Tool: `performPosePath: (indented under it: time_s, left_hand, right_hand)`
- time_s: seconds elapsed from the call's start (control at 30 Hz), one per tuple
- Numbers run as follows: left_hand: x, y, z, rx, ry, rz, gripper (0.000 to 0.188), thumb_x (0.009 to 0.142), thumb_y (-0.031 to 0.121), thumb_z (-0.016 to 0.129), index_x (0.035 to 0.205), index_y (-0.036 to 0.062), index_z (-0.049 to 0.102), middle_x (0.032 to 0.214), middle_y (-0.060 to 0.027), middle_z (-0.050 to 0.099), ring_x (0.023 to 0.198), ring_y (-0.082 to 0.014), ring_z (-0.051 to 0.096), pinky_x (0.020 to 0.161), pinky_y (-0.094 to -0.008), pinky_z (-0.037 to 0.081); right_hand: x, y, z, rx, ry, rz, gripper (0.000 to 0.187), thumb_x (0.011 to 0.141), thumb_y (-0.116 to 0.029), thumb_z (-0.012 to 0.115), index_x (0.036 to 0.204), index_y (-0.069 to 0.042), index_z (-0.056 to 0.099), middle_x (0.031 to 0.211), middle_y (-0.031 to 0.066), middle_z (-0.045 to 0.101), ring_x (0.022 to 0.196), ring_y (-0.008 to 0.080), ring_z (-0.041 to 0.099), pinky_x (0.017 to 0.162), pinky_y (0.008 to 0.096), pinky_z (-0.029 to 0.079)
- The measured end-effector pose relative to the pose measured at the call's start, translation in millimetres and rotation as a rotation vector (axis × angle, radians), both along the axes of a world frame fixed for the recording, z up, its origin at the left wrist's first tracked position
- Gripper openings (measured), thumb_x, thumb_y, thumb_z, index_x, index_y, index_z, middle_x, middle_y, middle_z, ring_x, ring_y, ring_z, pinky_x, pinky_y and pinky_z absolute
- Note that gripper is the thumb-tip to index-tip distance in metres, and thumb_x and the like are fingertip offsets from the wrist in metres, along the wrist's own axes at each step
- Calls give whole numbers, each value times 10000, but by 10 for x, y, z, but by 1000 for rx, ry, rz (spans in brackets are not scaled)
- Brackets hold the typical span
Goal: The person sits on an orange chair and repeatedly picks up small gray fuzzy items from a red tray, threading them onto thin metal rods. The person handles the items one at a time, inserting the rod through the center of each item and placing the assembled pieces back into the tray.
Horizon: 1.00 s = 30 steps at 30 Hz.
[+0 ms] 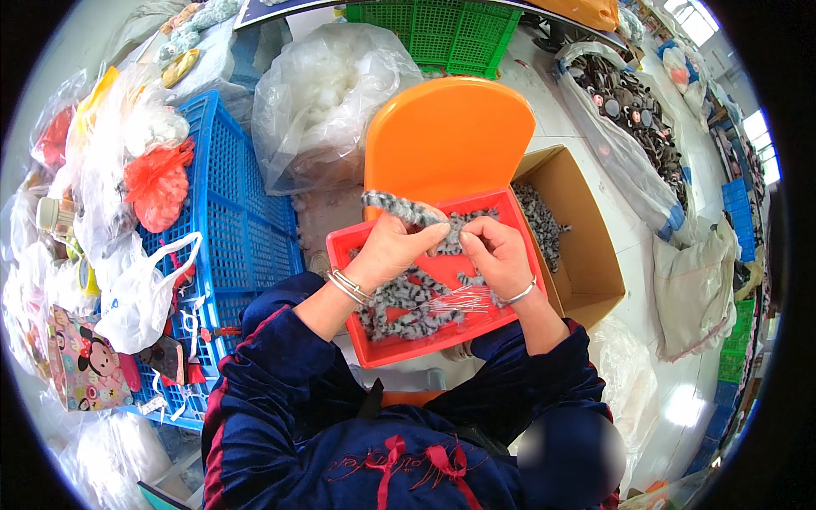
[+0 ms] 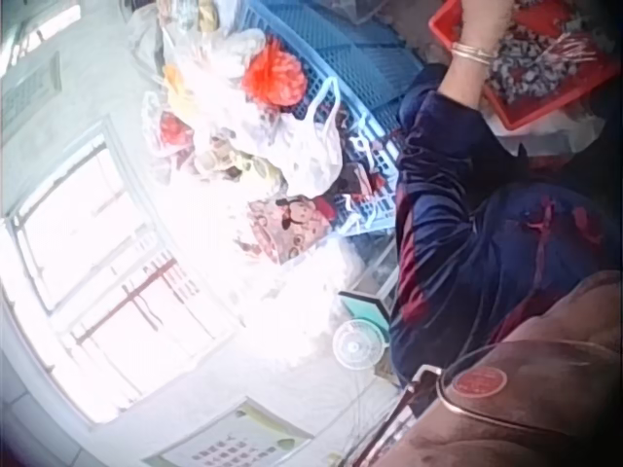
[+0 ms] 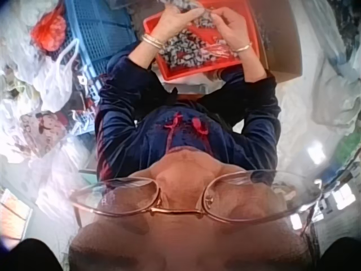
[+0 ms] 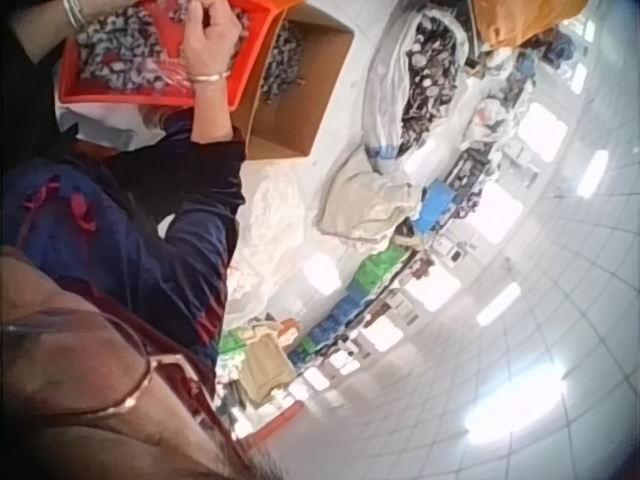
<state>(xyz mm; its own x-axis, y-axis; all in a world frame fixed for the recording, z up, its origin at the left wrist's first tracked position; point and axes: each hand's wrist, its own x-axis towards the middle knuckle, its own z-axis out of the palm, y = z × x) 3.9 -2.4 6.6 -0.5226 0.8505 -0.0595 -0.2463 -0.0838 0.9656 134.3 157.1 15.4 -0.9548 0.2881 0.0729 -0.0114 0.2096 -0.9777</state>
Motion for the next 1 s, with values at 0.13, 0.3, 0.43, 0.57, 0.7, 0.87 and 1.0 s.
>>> performPosePath:
  time_s: [0.13, 0.3, 0.43, 0.57, 0.7, 0.87, 1.0]
  left_hand:
    - [35, -3, 17, 14, -1, 37, 123, 889, 85, 666, 995, 24, 650, 859, -9, 639, 766, -70, 581, 706, -233, 487]
    - [131, 66, -24, 112, 42, 50, 130, 890, 77, 661, 1011, 30, 655, 837, 1, 632, 732, -60, 560, 655, -219, 476]
    - [64, 30, 87, 11, -44, 58, 160, 930, 118, 623, 1034, 0, 653, 763, 7, 600, 658, -62, 521, 596, -207, 436]
    - [-52, -14, 60, 34, -190, 87, 220, 959, 170, 593, 1021, -26, 670, 677, 20, 571, 596, -58, 500, 573, -200, 427]
    - [-56, -29, 17, 75, -217, 87, 238, 964, 186, 588, 1034, -21, 682, 673, 20, 576, 594, -55, 507, 568, -212, 433]
    - [13, -2, 95, 37, -152, 58, 225, 969, 143, 558, 1032, -45, 664, 692, -9, 580, 590, -78, 500, 559, -203, 406]
    - [-51, -24, 74, 49, -382, 79, 227, 972, 148, 562, 1037, -46, 663, 726, -20, 602, 607, -88, 529, 573, -209, 428]
  right_hand:
    - [-48, 28, 66, -378, -115, -79, 91, 954, -80, 571, 985, 1, 602, 779, 8, 589, 618, 75, 532, 551, 215, 435]
    - [-49, 64, 71, -517, -226, 45, 139, 943, -104, 601, 1020, 11, 607, 811, 38, 616, 648, 87, 558, 608, 223, 466]
    - [-46, 97, -18, -447, -93, -22, 92, 929, -60, 612, 997, 1, 602, 817, 20, 615, 663, 72, 554, 610, 205, 457]
    - [-25, 88, -4, -334, -12, -48, 62, 920, -31, 614, 971, -5, 591, 813, 15, 612, 668, 63, 547, 612, 206, 451]
    - [-4, 196, 7, -373, -5, -29, 60, 931, -52, 604, 969, -11, 583, 807, 17, 610, 658, 62, 542, 609, 213, 450]
    - [-48, 65, 152, -489, -96, 7, 114, 930, -62, 611, 1027, -2, 598, 821, 22, 617, 667, 70, 555, 626, 214, 460]
    - [-23, 117, 1, -338, -14, -24, 101, 899, -32, 653, 989, 3, 623, 869, 26, 636, 669, 69, 558, 620, 209, 461]
